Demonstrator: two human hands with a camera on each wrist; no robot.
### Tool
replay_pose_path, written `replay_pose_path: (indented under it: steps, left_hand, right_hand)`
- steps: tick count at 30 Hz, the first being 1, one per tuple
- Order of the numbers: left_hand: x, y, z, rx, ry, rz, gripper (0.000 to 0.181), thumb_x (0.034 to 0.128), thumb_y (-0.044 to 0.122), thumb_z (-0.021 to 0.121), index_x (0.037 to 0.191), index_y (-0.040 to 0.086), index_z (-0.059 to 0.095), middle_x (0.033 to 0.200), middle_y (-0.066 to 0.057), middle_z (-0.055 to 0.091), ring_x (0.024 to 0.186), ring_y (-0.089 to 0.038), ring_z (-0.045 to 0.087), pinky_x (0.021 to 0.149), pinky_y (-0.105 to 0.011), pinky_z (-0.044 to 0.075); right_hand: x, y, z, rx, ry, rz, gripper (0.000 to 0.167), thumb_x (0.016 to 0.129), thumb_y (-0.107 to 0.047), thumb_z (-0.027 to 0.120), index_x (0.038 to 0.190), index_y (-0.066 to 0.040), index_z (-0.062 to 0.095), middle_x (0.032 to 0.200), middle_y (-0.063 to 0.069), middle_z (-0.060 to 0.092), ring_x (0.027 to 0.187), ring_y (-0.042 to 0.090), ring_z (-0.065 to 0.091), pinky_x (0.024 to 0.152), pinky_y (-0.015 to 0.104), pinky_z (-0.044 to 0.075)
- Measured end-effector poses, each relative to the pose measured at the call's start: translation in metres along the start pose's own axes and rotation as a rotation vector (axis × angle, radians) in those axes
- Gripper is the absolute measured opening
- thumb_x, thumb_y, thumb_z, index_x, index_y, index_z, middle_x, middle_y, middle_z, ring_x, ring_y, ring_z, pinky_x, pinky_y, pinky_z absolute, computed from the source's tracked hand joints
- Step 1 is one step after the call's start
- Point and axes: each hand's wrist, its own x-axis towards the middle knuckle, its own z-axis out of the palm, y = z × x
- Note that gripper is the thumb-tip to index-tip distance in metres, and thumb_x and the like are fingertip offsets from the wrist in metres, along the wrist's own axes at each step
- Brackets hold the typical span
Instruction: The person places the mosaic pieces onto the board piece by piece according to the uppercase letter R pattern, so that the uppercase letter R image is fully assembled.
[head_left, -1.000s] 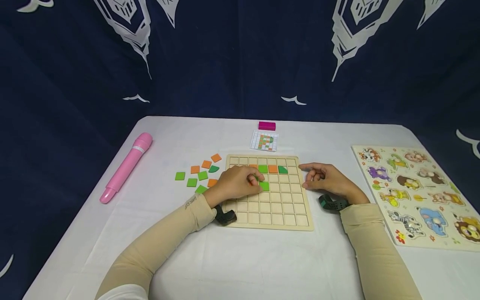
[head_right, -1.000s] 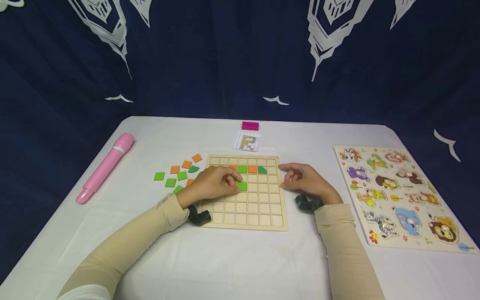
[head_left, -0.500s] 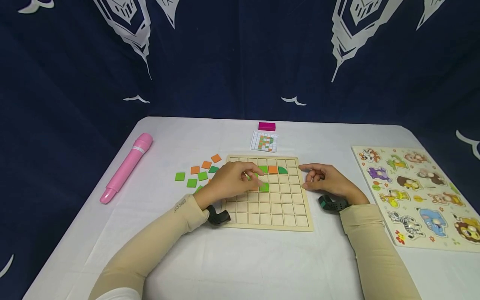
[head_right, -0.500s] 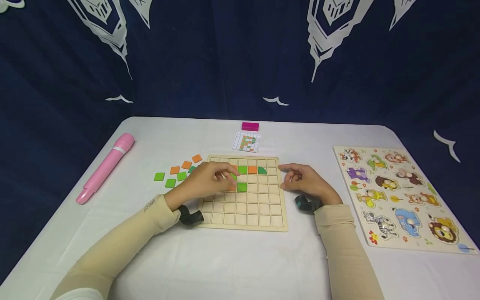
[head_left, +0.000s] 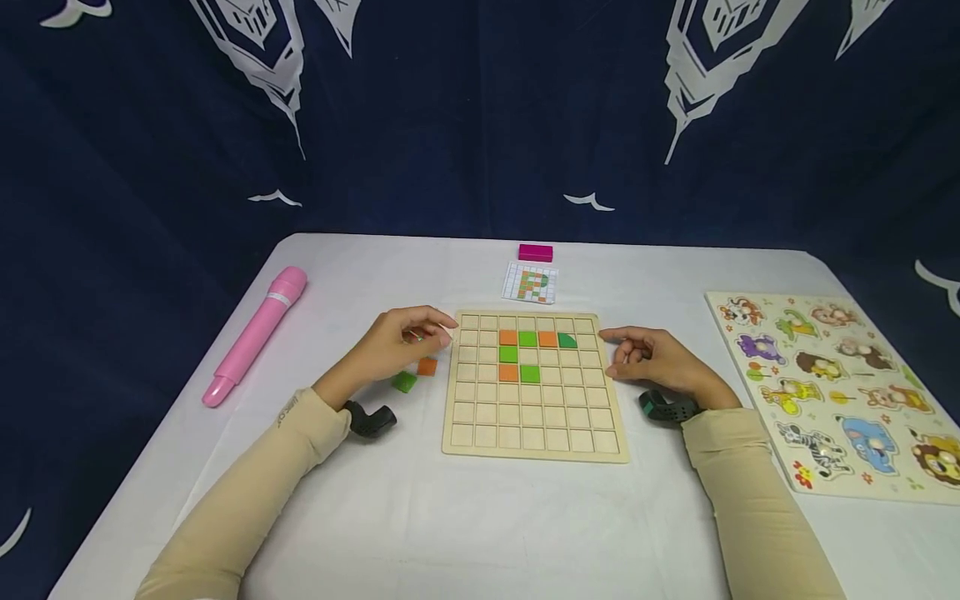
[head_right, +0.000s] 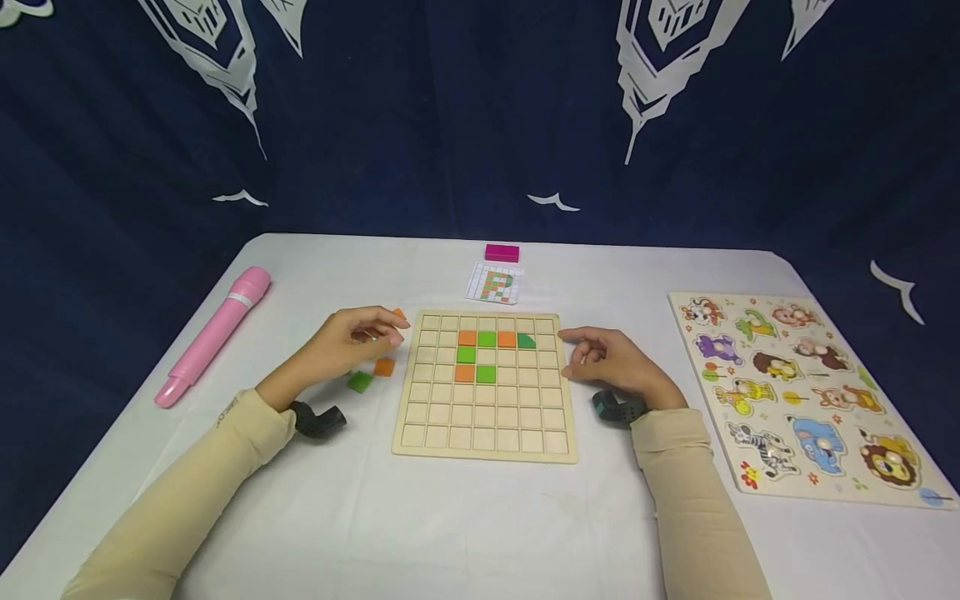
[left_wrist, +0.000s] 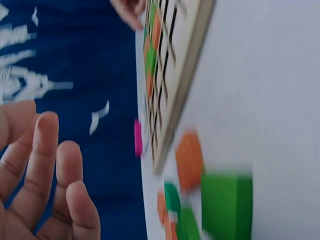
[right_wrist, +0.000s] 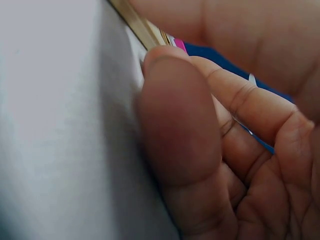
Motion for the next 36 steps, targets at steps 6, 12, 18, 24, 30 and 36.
replay_pose_path:
  steps: [6, 12, 18, 24, 30, 36]
  left_hand:
    - [-0.005, -0.015, -0.025, 0.001, 0.036, -0.056, 0.029, 0.1048, 0.011, 0.072, 0.13, -0.003, 0.073, 0.112, -0.013, 0.078, 0.097, -0.018, 0.067, 0.084, -0.026, 0.053]
    - [-0.01, -0.03, -0.036, -0.005, 0.041, -0.106, 0.03, 0.1056, 0.014, 0.072, 0.131, -0.002, 0.073, 0.111, -0.014, 0.078, 0.098, -0.021, 0.067, 0.081, -0.023, 0.056]
    - [-0.009, -0.038, -0.038, 0.053, 0.084, -0.122, 0.029, 0.1051, 0.012, 0.071, 0.131, 0.0, 0.073, 0.112, -0.013, 0.077, 0.103, -0.026, 0.066, 0.087, -0.03, 0.053]
    - [-0.01, -0.048, -0.046, 0.134, 0.148, -0.166, 0.03, 0.1004, 0.004, 0.071, 0.13, 0.0, 0.074, 0.114, -0.015, 0.076, 0.107, -0.031, 0.064, 0.096, -0.039, 0.049]
    - [-0.015, -0.056, -0.057, 0.198, 0.118, -0.232, 0.032, 0.0989, 0.007, 0.074, 0.131, 0.0, 0.074, 0.115, -0.017, 0.075, 0.101, -0.028, 0.059, 0.09, -0.033, 0.047]
    - [-0.016, -0.063, -0.061, 0.243, 0.066, -0.301, 0.037, 0.0967, 0.013, 0.078, 0.131, 0.002, 0.075, 0.126, -0.018, 0.074, 0.109, -0.032, 0.058, 0.097, -0.041, 0.045]
  right_hand:
    - [0.0, 0.0, 0.0, -0.006, 0.005, 0.002, 0.06, 0.091, 0.008, 0.079, 0.145, 0.019, 0.053, 0.091, 0.002, 0.066, 0.073, 0.008, 0.053, 0.068, 0.021, 0.048]
    - [0.001, 0.0, -0.001, -0.021, 0.0, 0.022, 0.061, 0.092, 0.007, 0.079, 0.146, 0.018, 0.053, 0.092, 0.004, 0.066, 0.074, 0.009, 0.053, 0.069, 0.022, 0.048]
    - [0.001, -0.001, 0.0, -0.017, 0.005, 0.019, 0.061, 0.092, 0.007, 0.079, 0.145, 0.018, 0.054, 0.091, 0.003, 0.066, 0.073, 0.009, 0.052, 0.068, 0.022, 0.047]
    - [0.001, 0.0, 0.001, 0.003, 0.003, -0.005, 0.06, 0.091, 0.009, 0.079, 0.145, 0.02, 0.053, 0.091, 0.002, 0.066, 0.074, 0.008, 0.053, 0.067, 0.021, 0.048]
    - [0.001, 0.0, 0.0, 0.007, 0.001, 0.0, 0.06, 0.091, 0.009, 0.078, 0.145, 0.019, 0.052, 0.091, 0.001, 0.066, 0.074, 0.008, 0.053, 0.068, 0.02, 0.048]
    - [0.0, 0.001, 0.001, 0.006, 0.002, -0.024, 0.06, 0.091, 0.01, 0.078, 0.144, 0.021, 0.052, 0.09, 0.001, 0.066, 0.073, 0.008, 0.053, 0.066, 0.021, 0.047]
